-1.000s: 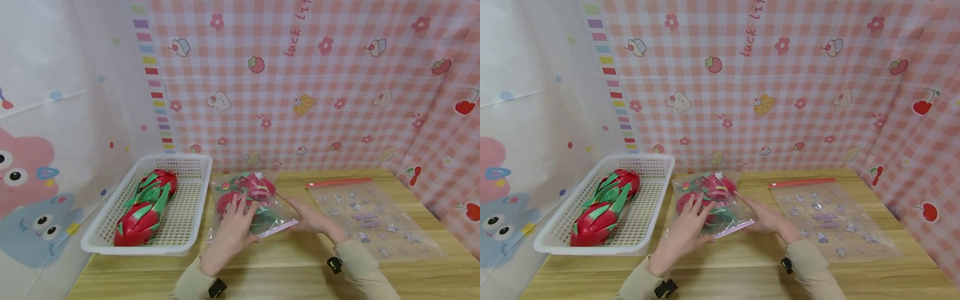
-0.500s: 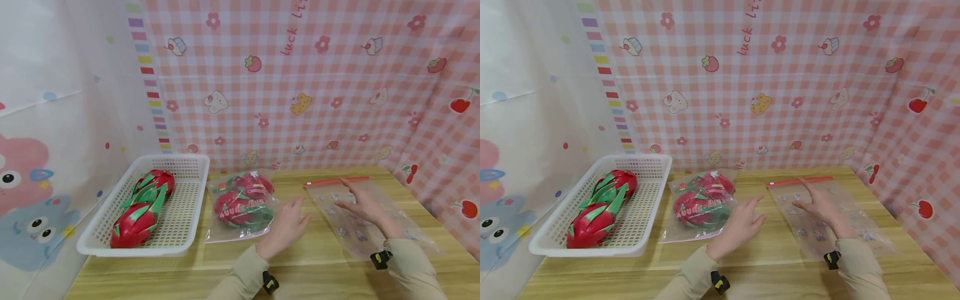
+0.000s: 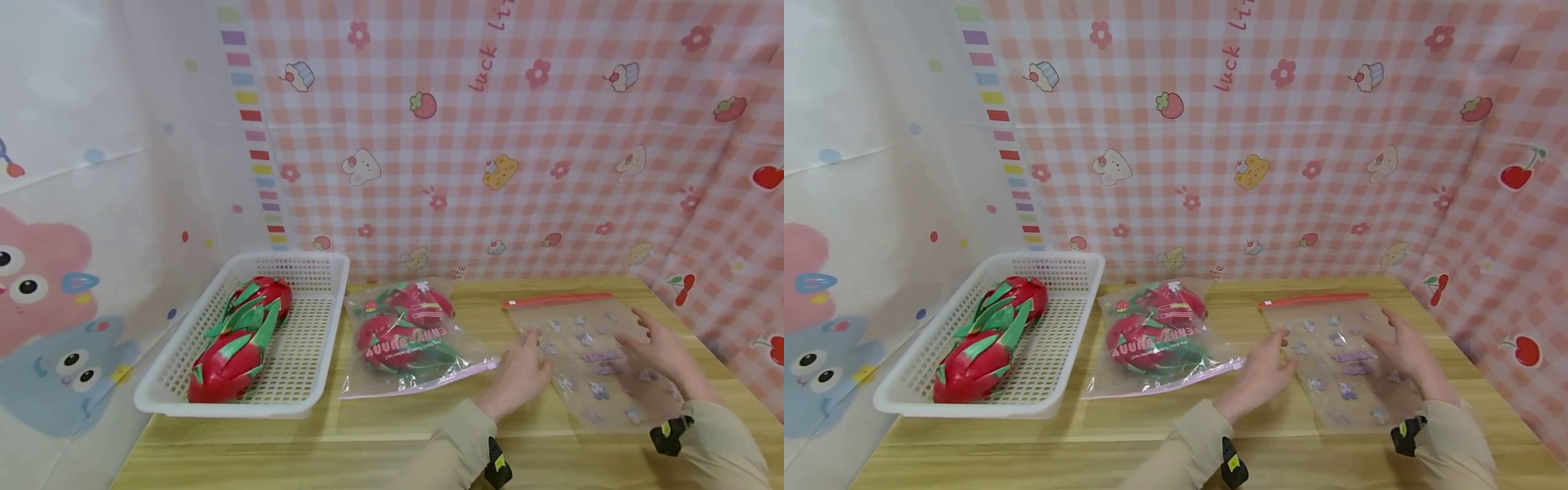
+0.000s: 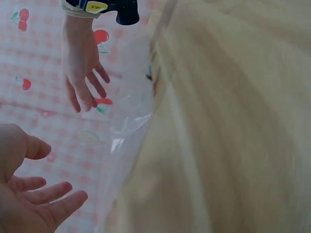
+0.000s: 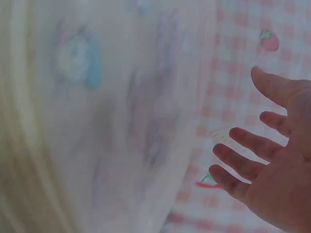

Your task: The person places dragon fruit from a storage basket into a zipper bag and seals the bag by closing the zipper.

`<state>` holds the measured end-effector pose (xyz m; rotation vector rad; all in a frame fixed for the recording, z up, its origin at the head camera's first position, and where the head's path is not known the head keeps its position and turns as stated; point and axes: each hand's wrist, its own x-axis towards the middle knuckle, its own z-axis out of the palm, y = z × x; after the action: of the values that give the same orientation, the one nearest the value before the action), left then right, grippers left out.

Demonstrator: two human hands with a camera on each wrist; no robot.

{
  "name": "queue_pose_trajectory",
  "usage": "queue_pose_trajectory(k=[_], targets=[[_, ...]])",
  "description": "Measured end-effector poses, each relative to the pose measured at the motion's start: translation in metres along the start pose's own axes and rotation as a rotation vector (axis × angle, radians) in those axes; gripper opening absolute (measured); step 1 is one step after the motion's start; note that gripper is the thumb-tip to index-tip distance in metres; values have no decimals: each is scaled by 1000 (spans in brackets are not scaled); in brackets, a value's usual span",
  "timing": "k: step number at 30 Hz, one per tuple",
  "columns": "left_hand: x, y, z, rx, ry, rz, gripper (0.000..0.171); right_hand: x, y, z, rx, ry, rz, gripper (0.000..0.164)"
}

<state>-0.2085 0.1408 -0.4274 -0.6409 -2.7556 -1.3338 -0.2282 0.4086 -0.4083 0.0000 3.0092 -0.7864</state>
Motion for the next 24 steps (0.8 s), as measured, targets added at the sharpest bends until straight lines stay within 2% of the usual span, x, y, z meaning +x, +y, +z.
queue_pose_trajectory(k=[6,14,18,24], targets=[[2,0,19,-102,-9,-171,46,-6,23,-1,1,-18,72,83],[2,-2,32,-309,12,-350,57,-10,47,-2,-36,-15,144,83],[2,-3,35,-346,34,-392,59,-11,56,-3,-65,-19,167,84],[2,-4,38,-324,32,-401,56,-11,65,-3,-97,-16,166,83]])
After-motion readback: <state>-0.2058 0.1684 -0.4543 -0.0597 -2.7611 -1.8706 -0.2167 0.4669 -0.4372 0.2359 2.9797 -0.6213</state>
